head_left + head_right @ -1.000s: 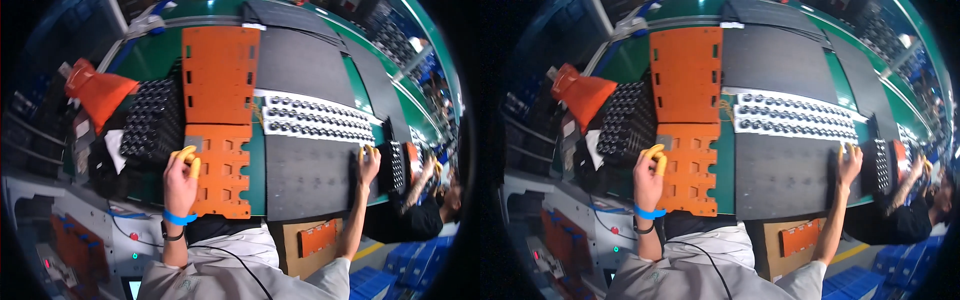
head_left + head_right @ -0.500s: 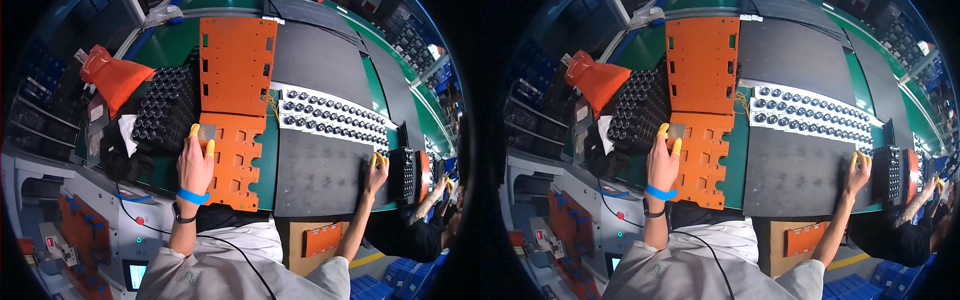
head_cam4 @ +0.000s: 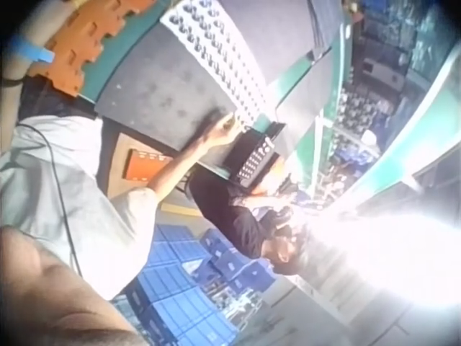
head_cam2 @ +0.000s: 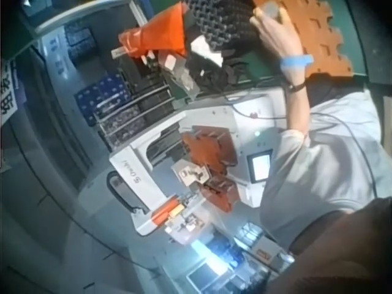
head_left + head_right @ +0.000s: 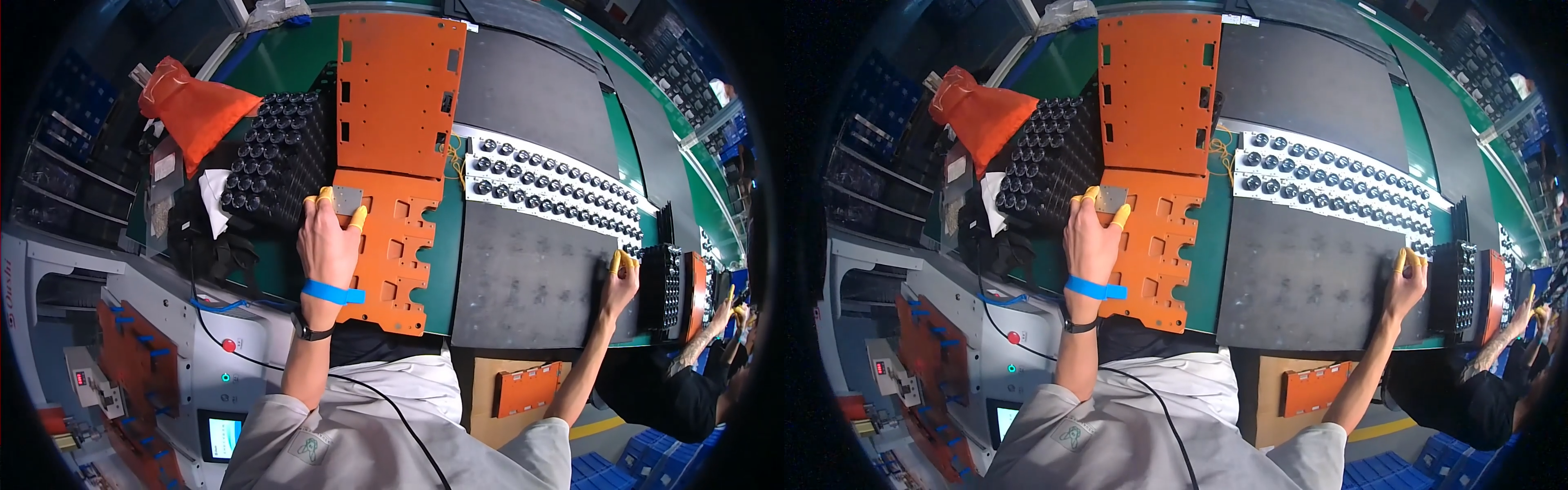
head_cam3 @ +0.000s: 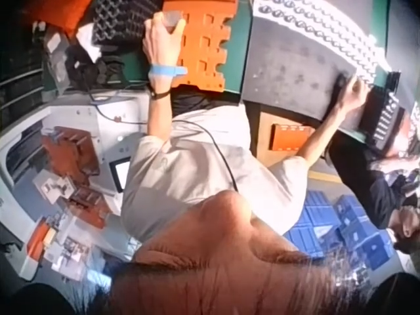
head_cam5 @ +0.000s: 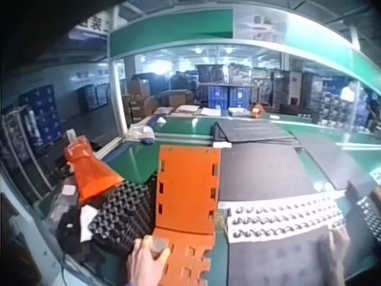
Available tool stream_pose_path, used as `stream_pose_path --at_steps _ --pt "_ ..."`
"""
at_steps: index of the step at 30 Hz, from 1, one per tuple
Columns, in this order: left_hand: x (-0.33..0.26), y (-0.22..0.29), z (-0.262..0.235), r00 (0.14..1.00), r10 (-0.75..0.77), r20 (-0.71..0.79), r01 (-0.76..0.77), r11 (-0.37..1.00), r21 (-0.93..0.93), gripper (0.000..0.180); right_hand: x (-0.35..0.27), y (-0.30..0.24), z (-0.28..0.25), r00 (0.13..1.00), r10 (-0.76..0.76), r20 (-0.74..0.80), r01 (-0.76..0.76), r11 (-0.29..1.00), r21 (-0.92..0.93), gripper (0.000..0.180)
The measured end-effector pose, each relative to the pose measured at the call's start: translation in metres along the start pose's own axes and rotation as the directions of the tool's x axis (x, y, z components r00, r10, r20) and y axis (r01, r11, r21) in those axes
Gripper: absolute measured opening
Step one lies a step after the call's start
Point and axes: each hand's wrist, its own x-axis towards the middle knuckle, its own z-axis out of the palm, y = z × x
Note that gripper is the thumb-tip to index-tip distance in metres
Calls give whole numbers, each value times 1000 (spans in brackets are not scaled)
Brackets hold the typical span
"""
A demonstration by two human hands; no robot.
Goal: Assemble small electronic or metal components into an orange fixture tray and use a pneumatic press machine.
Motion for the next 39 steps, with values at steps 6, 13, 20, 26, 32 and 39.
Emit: stream_pose_path --at_steps 6,13,20,26,32,39 --pt "3 2 -7 999 -24 49 26 999 -38 42 0 -1 0 1000 17 23 -16 1000 -15 18" --pt "-4 -1 -5 999 47 -5 -47 999 -9 40 -1 -4 1 999 43 17 -43 999 -19 18" --pt "3 14 -16 984 -104 146 106 994 -5 40 -1 -1 1 999 25 27 -24 999 -48 19" --pt "0 -3 -2 999 -17 32 19 998 -53 36 -1 3 3 999 22 35 -21 999 -43 20" --pt "-1 5 -8 993 -47 108 49 999 -18 33 -2 10 3 999 7 35 -7 1000 1 20" --pt "9 -3 -5 999 -11 39 10 1000 30 40 -1 14 3 990 81 117 -78 996 -31 20"
